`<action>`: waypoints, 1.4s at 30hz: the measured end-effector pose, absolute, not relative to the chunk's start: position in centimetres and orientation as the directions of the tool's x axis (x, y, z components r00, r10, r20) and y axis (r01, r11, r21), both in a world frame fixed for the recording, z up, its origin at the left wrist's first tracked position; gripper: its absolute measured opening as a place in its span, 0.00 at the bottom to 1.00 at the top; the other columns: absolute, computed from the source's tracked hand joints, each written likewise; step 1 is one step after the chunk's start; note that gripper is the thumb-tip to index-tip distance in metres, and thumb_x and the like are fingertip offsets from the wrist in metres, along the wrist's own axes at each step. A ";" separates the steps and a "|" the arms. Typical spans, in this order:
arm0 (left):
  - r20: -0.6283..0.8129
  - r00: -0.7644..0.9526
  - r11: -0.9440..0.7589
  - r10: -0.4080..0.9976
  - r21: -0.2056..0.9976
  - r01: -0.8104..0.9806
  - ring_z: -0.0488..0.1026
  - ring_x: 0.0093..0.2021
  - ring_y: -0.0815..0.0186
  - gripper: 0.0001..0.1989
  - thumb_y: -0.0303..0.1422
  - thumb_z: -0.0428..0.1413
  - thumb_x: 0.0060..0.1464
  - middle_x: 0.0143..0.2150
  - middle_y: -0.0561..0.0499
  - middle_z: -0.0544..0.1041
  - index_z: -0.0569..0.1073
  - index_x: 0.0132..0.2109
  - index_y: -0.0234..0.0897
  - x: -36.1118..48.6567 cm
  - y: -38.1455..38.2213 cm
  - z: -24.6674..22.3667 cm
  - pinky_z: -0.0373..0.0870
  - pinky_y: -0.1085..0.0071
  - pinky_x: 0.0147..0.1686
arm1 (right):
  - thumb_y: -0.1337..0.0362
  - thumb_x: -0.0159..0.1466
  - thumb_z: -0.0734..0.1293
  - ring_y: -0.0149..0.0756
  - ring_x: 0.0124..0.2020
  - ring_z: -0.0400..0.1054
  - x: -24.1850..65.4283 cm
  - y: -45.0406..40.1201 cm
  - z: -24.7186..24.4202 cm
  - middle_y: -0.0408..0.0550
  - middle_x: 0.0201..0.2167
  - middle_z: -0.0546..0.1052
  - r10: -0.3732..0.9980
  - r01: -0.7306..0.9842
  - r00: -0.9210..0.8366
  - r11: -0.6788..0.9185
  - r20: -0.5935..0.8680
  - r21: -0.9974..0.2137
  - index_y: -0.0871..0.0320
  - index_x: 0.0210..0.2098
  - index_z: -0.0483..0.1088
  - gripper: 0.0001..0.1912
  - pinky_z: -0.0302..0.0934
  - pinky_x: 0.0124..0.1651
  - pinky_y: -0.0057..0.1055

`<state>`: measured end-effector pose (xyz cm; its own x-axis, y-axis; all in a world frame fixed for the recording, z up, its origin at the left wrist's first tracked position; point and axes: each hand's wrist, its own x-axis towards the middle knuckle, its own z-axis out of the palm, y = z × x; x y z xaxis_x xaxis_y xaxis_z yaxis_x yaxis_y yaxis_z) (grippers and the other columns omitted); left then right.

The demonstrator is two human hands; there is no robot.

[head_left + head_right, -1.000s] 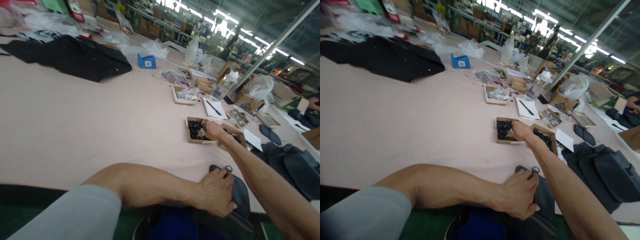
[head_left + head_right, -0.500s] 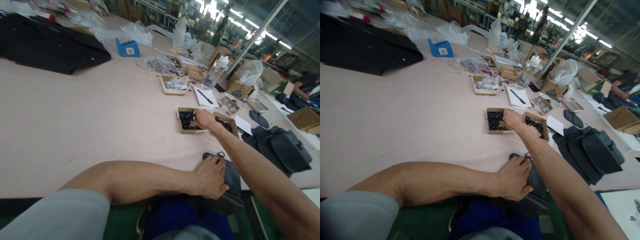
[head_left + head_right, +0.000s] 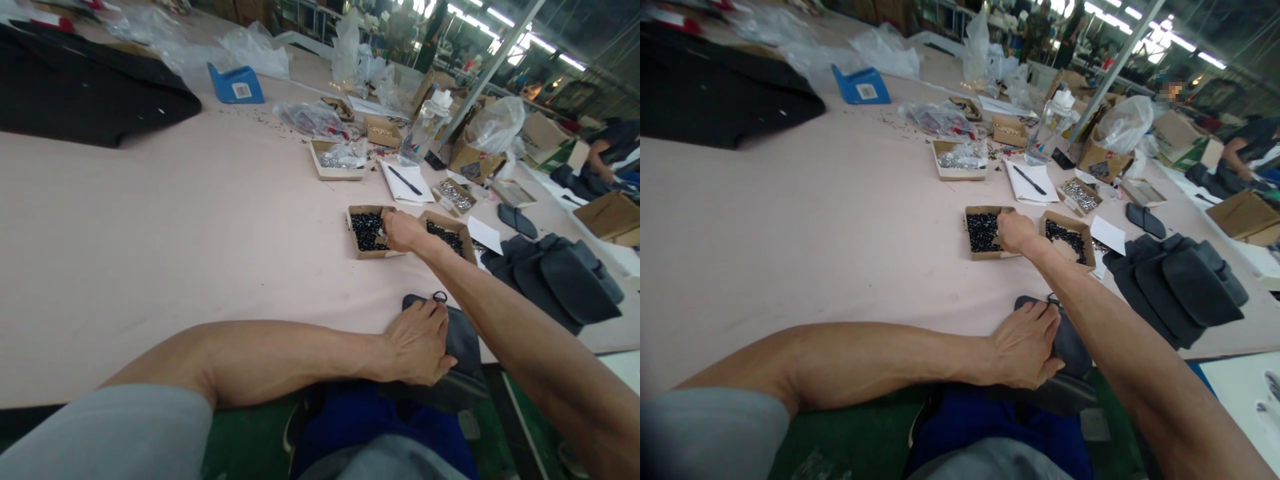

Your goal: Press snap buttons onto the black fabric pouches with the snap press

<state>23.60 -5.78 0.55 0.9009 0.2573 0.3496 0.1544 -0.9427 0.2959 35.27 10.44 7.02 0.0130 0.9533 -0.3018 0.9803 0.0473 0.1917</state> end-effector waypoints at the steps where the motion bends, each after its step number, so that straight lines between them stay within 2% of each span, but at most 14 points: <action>1: 0.349 0.901 -0.943 0.258 0.294 0.156 0.65 0.60 0.46 0.34 0.49 0.47 0.67 0.62 0.28 0.68 0.70 0.61 0.18 23.7 -5.8 0.6 0.60 0.57 0.56 | 0.60 0.68 0.69 0.55 0.59 0.70 35.1 10.4 6.9 0.71 0.54 0.74 0.954 0.981 0.015 0.043 -0.300 0.187 0.72 0.58 0.67 0.25 0.62 0.62 0.42; 6: 0.331 0.910 -0.941 0.251 0.302 0.150 0.66 0.59 0.47 0.34 0.49 0.47 0.67 0.60 0.29 0.70 0.69 0.62 0.17 23.9 -5.6 0.7 0.61 0.56 0.56 | 0.63 0.69 0.68 0.59 0.59 0.69 34.2 10.3 7.1 0.72 0.52 0.74 0.968 0.990 0.032 0.004 -0.248 0.143 0.72 0.56 0.69 0.21 0.60 0.62 0.49; 10: 0.318 0.913 -0.938 0.256 0.312 0.154 0.65 0.60 0.46 0.35 0.49 0.48 0.67 0.64 0.27 0.67 0.67 0.63 0.16 24.0 -5.5 0.8 0.61 0.57 0.58 | 0.70 0.66 0.62 0.57 0.53 0.71 36.5 8.2 9.6 0.65 0.44 0.78 0.996 0.998 0.055 -0.054 -0.069 0.011 0.73 0.47 0.74 0.15 0.61 0.57 0.49; 12: 0.312 0.914 -0.935 0.261 0.318 0.158 0.65 0.60 0.46 0.35 0.49 0.48 0.67 0.64 0.27 0.66 0.67 0.62 0.16 24.1 -5.4 0.9 0.61 0.57 0.58 | 0.70 0.65 0.58 0.51 0.47 0.72 39.2 5.0 10.4 0.58 0.39 0.78 0.996 0.985 0.083 -0.076 0.040 -0.155 0.70 0.43 0.76 0.16 0.63 0.51 0.42; 14: 0.308 0.915 -0.934 0.261 0.320 0.159 0.65 0.60 0.47 0.34 0.48 0.49 0.67 0.64 0.27 0.66 0.68 0.62 0.16 24.2 -5.4 1.1 0.61 0.56 0.58 | 0.66 0.65 0.61 0.44 0.41 0.72 42.2 0.2 9.8 0.51 0.36 0.78 0.981 0.919 0.157 -0.102 0.116 -0.381 0.65 0.42 0.76 0.14 0.64 0.46 0.36; 16: 0.301 0.919 -0.933 0.254 0.325 0.152 0.66 0.59 0.47 0.32 0.48 0.49 0.67 0.62 0.27 0.67 0.70 0.59 0.17 24.3 -5.4 1.2 0.63 0.56 0.57 | 0.63 0.64 0.65 0.41 0.38 0.72 44.5 -5.2 7.7 0.48 0.37 0.78 0.960 0.786 0.251 -0.128 0.122 -0.605 0.61 0.43 0.75 0.11 0.64 0.43 0.33; 18: 0.289 0.924 -0.929 0.252 0.339 0.147 0.67 0.57 0.47 0.30 0.47 0.51 0.66 0.59 0.28 0.70 0.72 0.57 0.19 24.5 -5.3 1.4 0.64 0.56 0.54 | 0.63 0.65 0.66 0.39 0.38 0.71 45.6 -10.0 4.7 0.46 0.36 0.77 0.950 0.668 0.309 -0.189 0.037 -0.720 0.59 0.44 0.73 0.09 0.63 0.42 0.33; 20: 0.275 0.928 -0.926 0.252 0.349 0.148 0.67 0.56 0.47 0.30 0.47 0.52 0.65 0.57 0.29 0.71 0.72 0.56 0.20 24.6 -5.2 1.6 0.65 0.56 0.54 | 0.63 0.66 0.65 0.39 0.36 0.70 45.6 -13.1 2.1 0.45 0.34 0.76 0.954 0.642 0.301 -0.200 0.004 -0.740 0.56 0.41 0.72 0.05 0.62 0.41 0.33; 22: 0.263 0.931 -0.927 0.252 0.342 0.154 0.66 0.57 0.47 0.31 0.47 0.53 0.64 0.59 0.29 0.69 0.71 0.58 0.19 24.8 -5.0 1.9 0.64 0.55 0.54 | 0.64 0.67 0.64 0.38 0.36 0.68 44.9 -14.3 0.5 0.44 0.34 0.74 0.959 0.673 0.279 -0.163 0.044 -0.721 0.55 0.38 0.70 0.03 0.61 0.41 0.33; 25: 0.236 0.941 -0.933 0.242 0.324 0.158 0.65 0.58 0.47 0.32 0.47 0.53 0.64 0.63 0.29 0.66 0.70 0.60 0.20 25.1 -4.5 2.4 0.65 0.56 0.53 | 0.68 0.68 0.62 0.39 0.37 0.66 43.9 -14.2 0.1 0.45 0.34 0.71 0.953 0.723 0.262 -0.091 0.150 -0.684 0.55 0.37 0.69 0.05 0.59 0.42 0.35; 29: 0.231 0.948 -0.937 0.219 0.321 0.138 0.66 0.55 0.48 0.30 0.48 0.54 0.62 0.59 0.31 0.69 0.72 0.57 0.23 25.4 -4.0 2.7 0.65 0.55 0.53 | 0.69 0.68 0.61 0.39 0.39 0.66 43.6 -13.9 0.5 0.45 0.35 0.69 0.945 0.736 0.256 -0.054 0.204 -0.675 0.55 0.37 0.68 0.06 0.59 0.43 0.36; 33: 0.287 0.932 -0.929 0.223 0.353 0.114 0.66 0.55 0.47 0.31 0.47 0.55 0.62 0.54 0.32 0.72 0.72 0.57 0.20 25.2 -3.9 1.9 0.65 0.53 0.56 | 0.67 0.68 0.63 0.39 0.38 0.66 44.2 -14.2 0.1 0.45 0.35 0.71 0.932 0.653 0.332 -0.113 0.149 -0.749 0.55 0.38 0.70 0.04 0.59 0.42 0.35; 37: 0.337 0.908 -0.906 0.249 0.411 0.096 0.66 0.56 0.47 0.32 0.48 0.56 0.61 0.56 0.31 0.72 0.71 0.58 0.19 24.8 -4.0 1.0 0.65 0.53 0.58 | 0.65 0.66 0.67 0.40 0.41 0.67 45.3 -14.2 -0.6 0.46 0.39 0.74 0.933 0.532 0.354 -0.142 0.067 -0.835 0.55 0.41 0.73 0.04 0.59 0.44 0.35; 42: 0.343 0.903 -0.904 0.259 0.414 0.102 0.67 0.55 0.48 0.31 0.46 0.57 0.60 0.56 0.31 0.72 0.72 0.56 0.19 24.6 -4.0 1.0 0.66 0.54 0.57 | 0.66 0.63 0.68 0.40 0.40 0.67 45.7 -13.6 -0.6 0.46 0.38 0.74 0.944 0.528 0.330 -0.156 0.033 -0.835 0.55 0.39 0.74 0.05 0.59 0.43 0.35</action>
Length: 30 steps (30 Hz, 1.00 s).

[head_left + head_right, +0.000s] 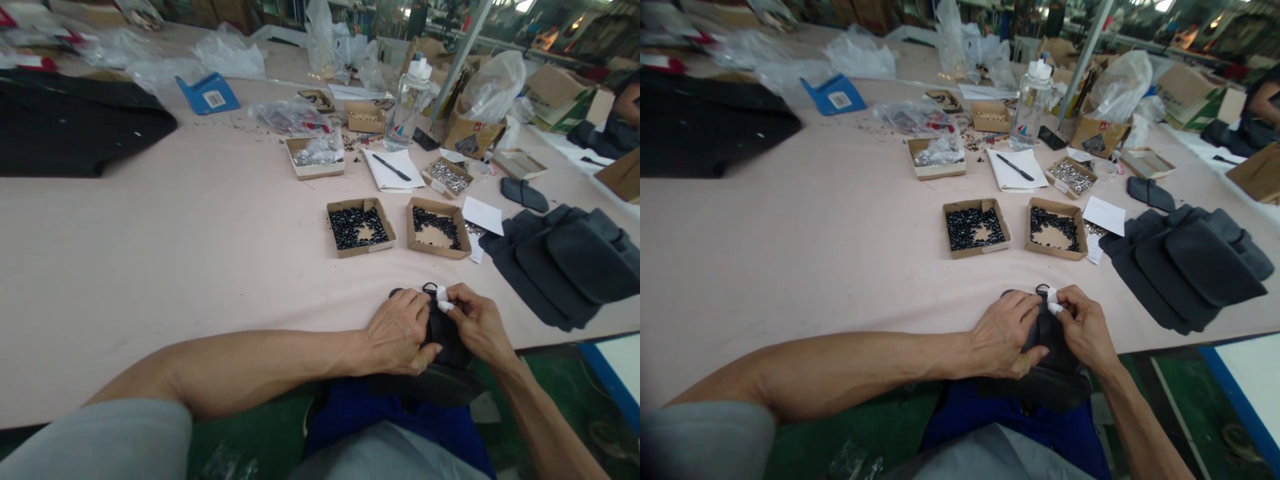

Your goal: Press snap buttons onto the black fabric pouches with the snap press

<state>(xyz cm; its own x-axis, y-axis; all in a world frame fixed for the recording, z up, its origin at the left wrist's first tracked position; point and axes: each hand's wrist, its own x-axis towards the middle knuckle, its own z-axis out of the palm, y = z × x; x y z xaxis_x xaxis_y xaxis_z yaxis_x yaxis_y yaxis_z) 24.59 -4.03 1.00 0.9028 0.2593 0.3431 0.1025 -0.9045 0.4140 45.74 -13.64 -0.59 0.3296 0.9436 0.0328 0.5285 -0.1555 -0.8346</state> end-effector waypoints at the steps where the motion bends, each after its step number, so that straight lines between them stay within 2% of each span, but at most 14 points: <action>1: 0.346 0.901 -0.906 0.263 0.408 0.108 0.68 0.55 0.48 0.31 0.46 0.57 0.60 0.55 0.31 0.72 0.72 0.56 0.19 24.6 -4.1 1.0 0.66 0.54 0.57 | 0.66 0.62 0.68 0.39 0.38 0.66 45.7 -13.5 -0.4 0.46 0.38 0.74 0.946 0.537 0.324 -0.168 0.018 -0.826 0.56 0.38 0.74 0.05 0.59 0.42 0.35; 13: 0.371 0.884 -0.920 0.286 0.363 0.146 0.67 0.51 0.49 0.27 0.46 0.57 0.61 0.48 0.34 0.72 0.76 0.50 0.20 24.5 -4.6 0.8 0.67 0.56 0.50 | 0.65 0.54 0.67 0.33 0.25 0.62 46.2 -11.3 0.8 0.42 0.25 0.74 0.909 0.646 0.356 -0.406 -0.215 -0.647 0.59 0.34 0.76 0.09 0.53 0.29 0.30; 17: 0.372 0.883 -0.927 0.285 0.341 0.156 0.67 0.51 0.49 0.27 0.46 0.56 0.61 0.47 0.35 0.71 0.76 0.49 0.21 24.4 -4.7 0.9 0.67 0.56 0.50 | 0.66 0.51 0.67 0.31 0.23 0.62 46.7 -10.0 1.8 0.41 0.21 0.72 0.890 0.635 0.338 -0.457 -0.307 -0.624 0.60 0.27 0.75 0.06 0.50 0.27 0.28; 22: 0.368 0.882 -0.917 0.295 0.367 0.154 0.66 0.52 0.48 0.27 0.46 0.56 0.61 0.49 0.34 0.71 0.76 0.49 0.20 24.4 -4.7 0.9 0.67 0.55 0.51 | 0.69 0.45 0.65 0.29 0.19 0.57 47.4 -8.1 2.4 0.40 0.16 0.68 0.839 0.646 0.311 -0.531 -0.447 -0.548 0.60 0.22 0.73 0.05 0.44 0.23 0.28; 24: 0.362 0.883 -0.913 0.299 0.379 0.154 0.66 0.53 0.48 0.27 0.46 0.56 0.62 0.49 0.33 0.71 0.76 0.49 0.20 24.5 -4.8 0.8 0.67 0.55 0.51 | 0.70 0.45 0.64 0.28 0.18 0.55 47.5 -7.6 2.3 0.39 0.14 0.65 0.842 0.677 0.293 -0.517 -0.453 -0.524 0.59 0.18 0.70 0.03 0.41 0.22 0.29; 27: 0.356 0.885 -0.910 0.301 0.384 0.155 0.66 0.53 0.47 0.28 0.47 0.55 0.62 0.50 0.33 0.70 0.76 0.50 0.19 24.6 -4.9 0.8 0.67 0.54 0.52 | 0.71 0.45 0.64 0.27 0.17 0.53 47.6 -6.9 2.4 0.39 0.12 0.61 0.869 0.738 0.257 -0.459 -0.423 -0.494 0.58 0.14 0.65 0.06 0.40 0.21 0.29; 30: 0.352 0.887 -0.909 0.300 0.386 0.154 0.66 0.53 0.47 0.29 0.47 0.55 0.62 0.50 0.33 0.70 0.76 0.50 0.19 24.5 -5.0 0.9 0.67 0.54 0.52 | 0.72 0.45 0.65 0.26 0.17 0.53 47.6 -6.8 2.8 0.39 0.12 0.61 0.872 0.750 0.257 -0.452 -0.416 -0.484 0.58 0.14 0.64 0.07 0.39 0.21 0.29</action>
<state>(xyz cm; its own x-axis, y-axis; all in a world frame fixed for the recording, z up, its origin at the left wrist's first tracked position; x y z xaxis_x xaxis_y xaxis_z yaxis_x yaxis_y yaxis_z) 24.51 -5.04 0.92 0.8868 0.2996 0.3519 0.1540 -0.9095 0.3861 47.61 -6.79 2.82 0.2566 0.8722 -0.4165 0.7496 -0.4516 -0.4838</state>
